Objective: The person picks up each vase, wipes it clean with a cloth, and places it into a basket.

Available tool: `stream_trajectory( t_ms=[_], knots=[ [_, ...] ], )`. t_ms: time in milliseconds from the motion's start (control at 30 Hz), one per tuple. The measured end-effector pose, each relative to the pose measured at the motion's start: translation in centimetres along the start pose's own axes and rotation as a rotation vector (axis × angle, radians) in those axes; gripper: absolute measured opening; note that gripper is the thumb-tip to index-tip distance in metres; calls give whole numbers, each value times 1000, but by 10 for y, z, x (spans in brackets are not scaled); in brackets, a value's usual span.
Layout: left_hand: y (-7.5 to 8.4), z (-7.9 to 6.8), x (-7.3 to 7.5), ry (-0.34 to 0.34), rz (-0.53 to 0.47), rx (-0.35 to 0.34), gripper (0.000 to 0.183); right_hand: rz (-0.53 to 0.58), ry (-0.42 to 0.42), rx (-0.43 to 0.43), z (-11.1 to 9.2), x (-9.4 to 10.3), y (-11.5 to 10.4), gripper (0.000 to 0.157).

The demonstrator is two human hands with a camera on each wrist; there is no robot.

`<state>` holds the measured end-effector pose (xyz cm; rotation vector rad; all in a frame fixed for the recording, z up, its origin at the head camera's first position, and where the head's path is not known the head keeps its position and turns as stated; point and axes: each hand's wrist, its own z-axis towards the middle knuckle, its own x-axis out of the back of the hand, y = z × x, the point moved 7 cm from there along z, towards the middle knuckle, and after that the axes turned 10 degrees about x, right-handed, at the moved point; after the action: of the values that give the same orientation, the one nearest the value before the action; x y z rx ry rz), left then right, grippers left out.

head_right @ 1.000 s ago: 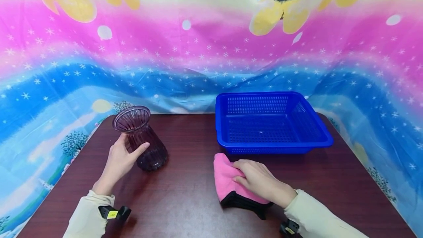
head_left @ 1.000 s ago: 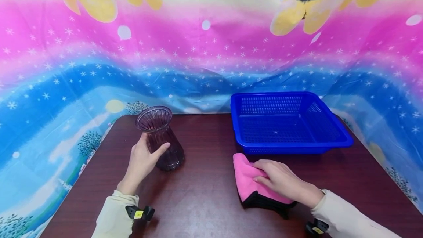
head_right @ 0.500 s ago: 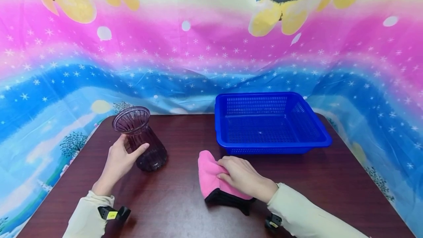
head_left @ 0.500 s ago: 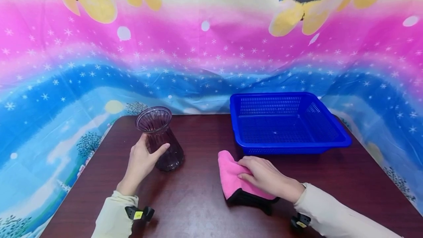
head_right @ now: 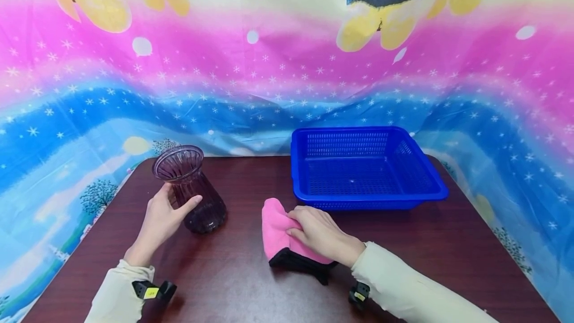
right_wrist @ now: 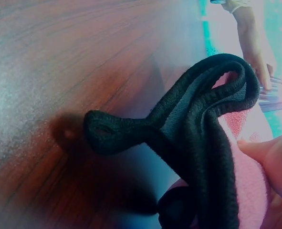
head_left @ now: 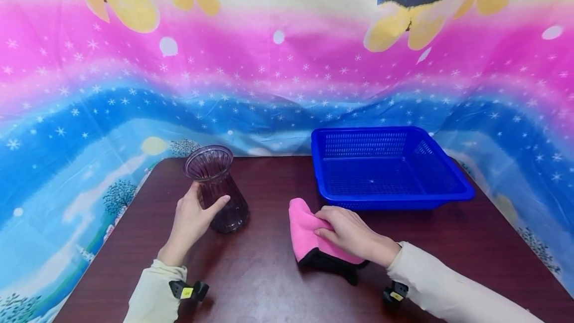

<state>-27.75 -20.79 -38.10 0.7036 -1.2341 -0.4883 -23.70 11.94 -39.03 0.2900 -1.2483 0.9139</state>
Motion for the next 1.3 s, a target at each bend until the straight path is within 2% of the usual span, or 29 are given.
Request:
stream_trajectory(
  t_ms=[567, 1300],
  knots=[
    [-5, -2, -1, -12, 1, 16, 71, 58, 19, -25, 19, -11, -11, 10],
    [-4, 0, -1, -6, -14, 10, 69, 95, 25, 14, 52, -14, -34, 15]
  ],
)
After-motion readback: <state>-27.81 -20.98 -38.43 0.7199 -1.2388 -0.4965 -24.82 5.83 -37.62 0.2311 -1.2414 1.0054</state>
